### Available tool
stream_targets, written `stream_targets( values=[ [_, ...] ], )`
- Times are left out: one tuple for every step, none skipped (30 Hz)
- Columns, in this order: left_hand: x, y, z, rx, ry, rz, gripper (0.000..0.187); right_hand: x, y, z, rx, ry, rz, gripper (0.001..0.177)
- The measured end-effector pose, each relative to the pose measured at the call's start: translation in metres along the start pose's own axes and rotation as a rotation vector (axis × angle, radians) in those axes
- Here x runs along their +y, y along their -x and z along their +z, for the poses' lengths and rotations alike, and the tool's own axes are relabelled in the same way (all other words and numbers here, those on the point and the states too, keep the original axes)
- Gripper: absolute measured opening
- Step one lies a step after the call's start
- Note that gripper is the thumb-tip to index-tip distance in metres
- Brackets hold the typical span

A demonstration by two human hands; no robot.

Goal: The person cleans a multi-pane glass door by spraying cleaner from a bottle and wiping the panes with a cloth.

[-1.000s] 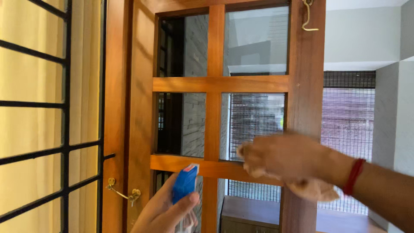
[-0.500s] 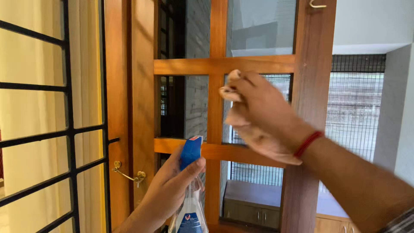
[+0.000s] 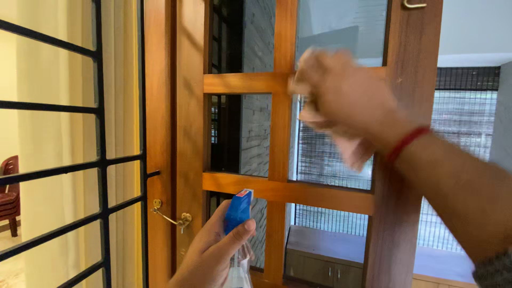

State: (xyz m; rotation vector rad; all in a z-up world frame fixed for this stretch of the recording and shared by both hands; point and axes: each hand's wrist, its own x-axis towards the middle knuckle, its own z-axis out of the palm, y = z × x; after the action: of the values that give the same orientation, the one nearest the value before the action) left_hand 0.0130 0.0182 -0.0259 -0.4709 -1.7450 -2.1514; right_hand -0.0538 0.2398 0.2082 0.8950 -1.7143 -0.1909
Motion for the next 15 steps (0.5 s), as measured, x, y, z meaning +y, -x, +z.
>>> stream_targets(
  values=[
    [-0.001,-0.001,0.001,0.009,0.001,0.008,0.067,0.004,-0.005,-0.009,0.233,0.15,-0.071,0.041],
    [-0.002,-0.001,0.001,0.004,0.0,-0.003,0.068,-0.001,-0.001,-0.011,0.189,0.089,-0.065,0.04],
    [-0.004,-0.002,0.001,0.0,-0.001,-0.015,0.068,-0.01,0.008,-0.009,0.145,0.028,-0.059,0.038],
    [-0.006,-0.003,0.001,-0.006,-0.001,-0.025,0.069,-0.022,0.018,-0.005,0.102,-0.031,-0.052,0.037],
    [-0.008,-0.004,0.0,-0.013,-0.017,-0.013,0.068,-0.037,0.024,0.003,-0.056,-0.253,-0.064,0.029],
    [-0.01,-0.008,-0.001,-0.022,-0.03,0.008,0.067,-0.046,0.023,0.009,-0.21,-0.468,-0.085,0.027],
    [-0.012,-0.012,-0.002,-0.031,-0.043,0.03,0.066,-0.049,0.017,0.014,-0.088,-0.28,-0.199,0.03],
    [-0.013,-0.016,-0.003,-0.012,-0.058,0.018,0.067,-0.051,0.007,0.017,0.039,-0.09,-0.312,0.038],
    [-0.015,-0.018,-0.005,0.007,-0.072,0.007,0.068,-0.048,0.001,0.018,0.165,0.103,-0.422,0.051],
    [-0.018,-0.022,-0.007,0.025,-0.087,-0.006,0.069,-0.041,-0.001,0.017,0.131,0.064,-0.298,0.051],
    [-0.02,-0.028,-0.009,0.011,-0.162,0.053,0.071,-0.031,-0.003,0.013,0.099,0.025,-0.173,0.051],
    [-0.019,-0.035,-0.011,-0.003,-0.238,0.113,0.073,-0.021,-0.006,0.009,0.069,-0.016,-0.048,0.052],
    [-0.017,-0.042,-0.011,-0.016,-0.313,0.174,0.076,-0.011,-0.012,0.006,0.083,0.065,-0.084,0.052],
    [-0.02,-0.045,-0.009,-0.005,-0.243,0.156,0.077,0.001,-0.011,0.006,0.085,0.144,-0.111,0.052],
    [-0.022,-0.045,-0.004,0.004,-0.173,0.137,0.079,0.013,-0.007,0.006,0.086,0.223,-0.139,0.051]
  ],
)
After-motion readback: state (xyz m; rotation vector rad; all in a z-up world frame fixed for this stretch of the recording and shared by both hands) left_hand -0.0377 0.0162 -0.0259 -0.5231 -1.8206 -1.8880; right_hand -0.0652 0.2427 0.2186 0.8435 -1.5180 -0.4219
